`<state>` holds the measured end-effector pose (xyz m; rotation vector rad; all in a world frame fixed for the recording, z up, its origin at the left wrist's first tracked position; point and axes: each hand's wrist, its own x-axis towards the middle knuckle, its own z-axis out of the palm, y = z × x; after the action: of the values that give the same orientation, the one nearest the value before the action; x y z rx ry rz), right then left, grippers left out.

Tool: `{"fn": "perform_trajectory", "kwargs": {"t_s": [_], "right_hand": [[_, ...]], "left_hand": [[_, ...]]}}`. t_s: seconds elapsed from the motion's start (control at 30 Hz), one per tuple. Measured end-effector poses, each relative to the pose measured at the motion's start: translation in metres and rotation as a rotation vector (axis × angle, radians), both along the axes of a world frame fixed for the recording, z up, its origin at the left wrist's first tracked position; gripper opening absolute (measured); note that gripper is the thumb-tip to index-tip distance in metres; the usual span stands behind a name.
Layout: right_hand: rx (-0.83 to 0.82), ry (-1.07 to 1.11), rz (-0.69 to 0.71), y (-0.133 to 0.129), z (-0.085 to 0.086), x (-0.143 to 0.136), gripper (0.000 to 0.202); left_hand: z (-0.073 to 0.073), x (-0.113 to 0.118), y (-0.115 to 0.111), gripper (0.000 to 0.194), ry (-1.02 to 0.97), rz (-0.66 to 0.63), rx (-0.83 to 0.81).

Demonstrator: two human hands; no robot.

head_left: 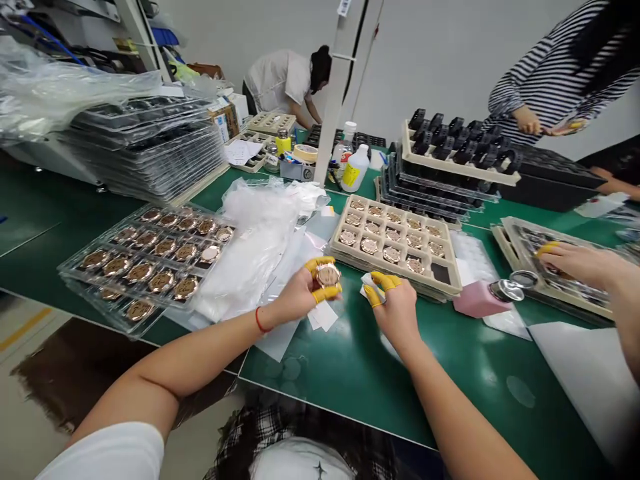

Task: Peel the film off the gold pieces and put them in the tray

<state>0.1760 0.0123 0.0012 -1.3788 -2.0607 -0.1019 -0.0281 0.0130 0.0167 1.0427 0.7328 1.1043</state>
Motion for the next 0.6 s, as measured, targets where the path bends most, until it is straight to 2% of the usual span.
{"fn": "perform_trajectory", "kwargs": {"t_s": [0.03, 0.07, 0.17, 0.2, 0.23, 0.3, 0.4, 0.5, 0.6], "right_hand": [[-0.005, -0.04, 0.018, -0.004, 0.002, -0.004, 0.029], [-0.031, -0.093, 0.116, -0.012, 0.004, -0.01, 0.033], [-0.192, -0.312, 0.67, -0.057, 0.004, -0.044, 0.058], [-0.221, -0.379, 0.786, -0.073, 0.0, -0.055, 0.07], [-0.226, -0.437, 0.841, -0.088, -0.005, -0.065, 0.076], [-0.202, -0.487, 0.825, -0.109, -0.019, -0.076, 0.062], [-0.162, -0.377, 0.756, -0.118, -0.029, -0.071, 0.028], [-0.079, -0.132, 0.654, -0.108, -0.017, -0.048, 0.026], [-0.034, 0.1, 0.392, -0.091, 0.011, -0.022, 0.026]], "left_hand": [[0.005, -0.005, 0.006, 0.059, -0.012, 0.081, 0.021], [0.01, -0.011, 0.011, 0.059, -0.016, 0.152, 0.043], [0.02, -0.025, 0.022, 0.055, -0.01, 0.306, 0.071], [0.021, -0.028, 0.023, 0.053, -0.01, 0.325, 0.072], [0.022, -0.03, 0.023, 0.052, -0.01, 0.328, 0.073], [0.022, -0.031, 0.022, 0.05, -0.005, 0.302, 0.075], [0.021, -0.028, 0.019, 0.053, 0.015, 0.27, 0.072], [0.024, -0.025, 0.015, 0.057, 0.041, 0.238, 0.084], [0.028, -0.022, 0.006, 0.061, 0.083, 0.184, 0.137]]}}
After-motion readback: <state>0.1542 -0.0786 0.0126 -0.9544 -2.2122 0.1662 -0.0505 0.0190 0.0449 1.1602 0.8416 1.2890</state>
